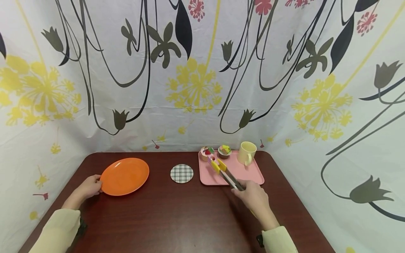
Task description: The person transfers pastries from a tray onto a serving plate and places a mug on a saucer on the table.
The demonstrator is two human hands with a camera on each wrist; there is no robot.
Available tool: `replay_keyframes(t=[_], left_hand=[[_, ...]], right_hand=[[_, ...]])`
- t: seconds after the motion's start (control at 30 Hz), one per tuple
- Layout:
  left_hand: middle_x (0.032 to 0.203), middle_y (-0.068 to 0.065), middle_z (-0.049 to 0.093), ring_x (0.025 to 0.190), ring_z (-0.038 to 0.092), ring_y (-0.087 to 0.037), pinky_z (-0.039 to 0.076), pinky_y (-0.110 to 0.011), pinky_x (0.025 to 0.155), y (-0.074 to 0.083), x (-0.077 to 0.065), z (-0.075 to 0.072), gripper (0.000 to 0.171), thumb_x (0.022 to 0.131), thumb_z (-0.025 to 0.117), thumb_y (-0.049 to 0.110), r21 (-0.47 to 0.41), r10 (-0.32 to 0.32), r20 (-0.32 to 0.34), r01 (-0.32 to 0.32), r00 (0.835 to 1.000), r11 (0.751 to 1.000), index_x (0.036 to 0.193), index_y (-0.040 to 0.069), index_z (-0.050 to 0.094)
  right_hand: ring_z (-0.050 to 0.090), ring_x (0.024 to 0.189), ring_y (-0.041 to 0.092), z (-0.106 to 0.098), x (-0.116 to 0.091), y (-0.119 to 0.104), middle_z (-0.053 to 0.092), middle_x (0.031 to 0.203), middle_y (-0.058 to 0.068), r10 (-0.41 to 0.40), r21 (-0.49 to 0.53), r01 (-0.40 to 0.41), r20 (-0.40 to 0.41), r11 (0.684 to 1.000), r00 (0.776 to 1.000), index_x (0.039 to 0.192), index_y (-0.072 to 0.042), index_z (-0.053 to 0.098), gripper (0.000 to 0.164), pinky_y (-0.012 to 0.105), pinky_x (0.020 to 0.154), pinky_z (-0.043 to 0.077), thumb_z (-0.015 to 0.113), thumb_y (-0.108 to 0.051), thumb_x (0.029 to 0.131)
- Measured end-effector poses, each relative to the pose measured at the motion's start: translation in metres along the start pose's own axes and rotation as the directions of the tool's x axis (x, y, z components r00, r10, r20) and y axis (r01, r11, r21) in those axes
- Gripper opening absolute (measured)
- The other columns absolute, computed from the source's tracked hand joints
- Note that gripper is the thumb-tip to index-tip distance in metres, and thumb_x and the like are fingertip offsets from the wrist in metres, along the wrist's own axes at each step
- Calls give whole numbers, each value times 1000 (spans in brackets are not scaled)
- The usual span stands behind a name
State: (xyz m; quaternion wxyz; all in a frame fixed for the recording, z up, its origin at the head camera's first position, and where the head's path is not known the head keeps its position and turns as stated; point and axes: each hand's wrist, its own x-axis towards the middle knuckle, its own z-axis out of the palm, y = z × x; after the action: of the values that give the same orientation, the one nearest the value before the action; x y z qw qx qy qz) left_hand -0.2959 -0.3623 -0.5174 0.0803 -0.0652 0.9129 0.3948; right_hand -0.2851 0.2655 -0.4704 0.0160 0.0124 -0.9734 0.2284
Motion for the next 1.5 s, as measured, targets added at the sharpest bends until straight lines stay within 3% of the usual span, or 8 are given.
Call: replay_keyframes(t=[0.13,0.37,0.6,0.83,1.3,1.5], left_hand=[[88,-18,63,80,60,-25,54,-35,70,0,-1,0,45,102,35,2,4,15,-6,-15,1000,1000,135,-27,42],[91,-19,64,81,61,-24,54,-36,69,-2,-4,1,48,108,31,7,5,49,-6,-49,999,999,139,-27,41],[94,-19,66,83,62,-25,54,-35,69,-7,-2,0,53,108,32,11,-5,44,-9,-45,999,999,145,-27,37],[101,-24,67,86,66,-27,56,-38,72,-6,-2,0,53,109,34,12,18,38,-13,-38,999,999,147,-26,36],[119,-36,63,92,70,-29,61,-47,83,-4,0,-1,57,109,39,18,13,-27,-28,28,999,1000,147,-25,35],[124,-38,61,91,71,-27,62,-49,84,-6,0,0,58,109,40,20,14,-30,-21,31,999,999,146,-25,37]], right_hand=[[55,73,17,-2,2,-8,62,79,-6,-15,14,15,-13,1000,1000,124,-28,80,34,33,59,38,83,-42,93],[55,74,17,-3,7,-20,64,78,-5,-44,58,46,-29,997,999,117,-25,81,25,32,61,41,82,-37,95],[56,76,17,-2,12,-33,68,84,-5,-78,72,81,-48,994,996,131,-22,79,40,31,63,42,82,-37,94],[54,73,17,0,18,-47,64,77,-3,-105,74,110,-67,991,992,120,-21,82,32,31,62,40,84,-38,93],[56,74,18,7,31,-83,67,82,-3,-161,138,169,-71,976,984,122,-25,82,33,32,63,44,87,-36,91],[57,75,18,10,33,-97,67,82,-3,-166,142,172,-55,975,985,113,-25,82,26,32,64,45,89,-35,90]])
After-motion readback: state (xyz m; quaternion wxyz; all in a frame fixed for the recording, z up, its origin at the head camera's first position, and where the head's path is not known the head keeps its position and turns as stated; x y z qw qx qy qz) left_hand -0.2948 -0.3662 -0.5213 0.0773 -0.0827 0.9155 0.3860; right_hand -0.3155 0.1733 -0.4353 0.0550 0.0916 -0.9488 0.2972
